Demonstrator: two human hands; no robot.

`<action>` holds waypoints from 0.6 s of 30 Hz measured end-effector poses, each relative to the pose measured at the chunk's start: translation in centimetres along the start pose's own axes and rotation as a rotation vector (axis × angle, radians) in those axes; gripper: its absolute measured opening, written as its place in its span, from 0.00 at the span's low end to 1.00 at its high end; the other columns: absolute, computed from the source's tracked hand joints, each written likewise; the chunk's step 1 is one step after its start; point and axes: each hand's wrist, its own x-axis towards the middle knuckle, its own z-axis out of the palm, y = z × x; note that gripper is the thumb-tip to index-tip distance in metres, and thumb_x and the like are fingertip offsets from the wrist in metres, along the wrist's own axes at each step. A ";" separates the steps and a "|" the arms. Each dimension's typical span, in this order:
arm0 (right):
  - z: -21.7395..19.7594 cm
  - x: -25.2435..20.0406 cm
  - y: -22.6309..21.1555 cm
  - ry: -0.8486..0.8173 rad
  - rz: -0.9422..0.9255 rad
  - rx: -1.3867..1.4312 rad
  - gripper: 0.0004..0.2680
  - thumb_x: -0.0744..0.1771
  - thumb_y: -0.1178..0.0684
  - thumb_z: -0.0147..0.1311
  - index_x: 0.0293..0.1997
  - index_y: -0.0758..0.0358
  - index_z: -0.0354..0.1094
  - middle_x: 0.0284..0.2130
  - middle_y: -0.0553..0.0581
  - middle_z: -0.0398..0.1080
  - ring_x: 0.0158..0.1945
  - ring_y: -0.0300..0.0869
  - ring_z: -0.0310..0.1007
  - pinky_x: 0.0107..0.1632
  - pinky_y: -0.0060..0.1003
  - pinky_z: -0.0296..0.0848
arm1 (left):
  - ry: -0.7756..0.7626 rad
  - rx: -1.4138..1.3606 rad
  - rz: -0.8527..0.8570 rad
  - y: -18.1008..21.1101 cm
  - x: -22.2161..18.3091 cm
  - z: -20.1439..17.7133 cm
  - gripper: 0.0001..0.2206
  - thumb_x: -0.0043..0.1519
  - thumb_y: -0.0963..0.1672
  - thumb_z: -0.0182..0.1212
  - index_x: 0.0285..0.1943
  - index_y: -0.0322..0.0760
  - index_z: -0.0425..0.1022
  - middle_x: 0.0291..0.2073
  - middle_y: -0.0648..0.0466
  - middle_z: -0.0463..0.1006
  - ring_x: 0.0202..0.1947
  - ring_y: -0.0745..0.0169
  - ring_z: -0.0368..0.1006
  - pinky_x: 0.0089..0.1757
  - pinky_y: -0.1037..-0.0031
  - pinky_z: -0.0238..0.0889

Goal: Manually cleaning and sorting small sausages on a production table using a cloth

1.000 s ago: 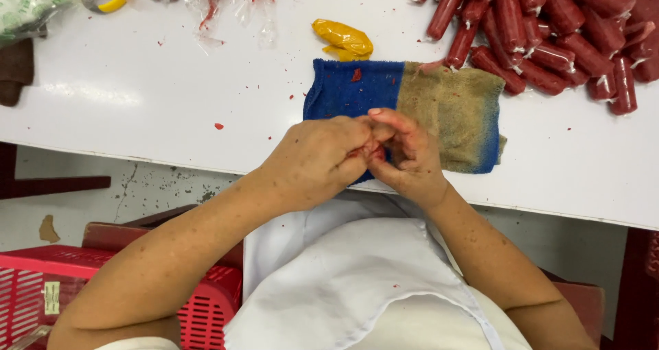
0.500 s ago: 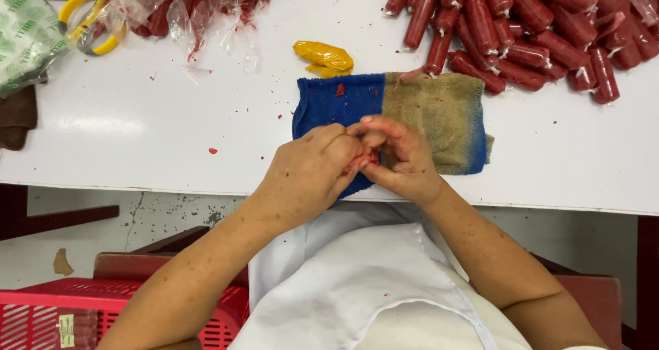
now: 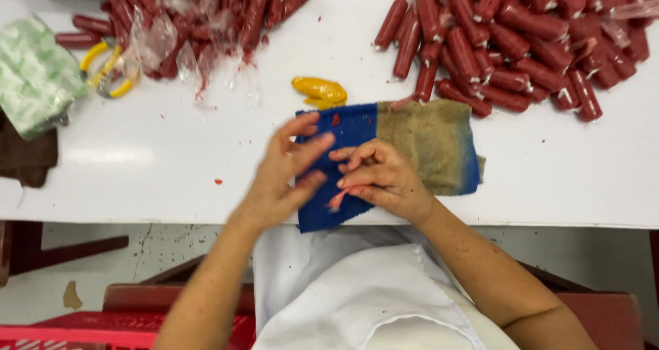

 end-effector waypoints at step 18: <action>-3.5 3.4 0.0 0.097 0.276 0.171 0.09 0.69 0.55 0.52 0.33 0.70 0.75 0.24 0.65 0.77 0.24 0.46 0.79 0.31 0.35 0.76 | -0.184 0.230 0.082 -7.6 12.2 0.7 0.10 0.65 0.50 0.59 0.38 0.42 0.79 0.22 0.46 0.69 0.33 0.41 0.71 0.47 0.55 0.63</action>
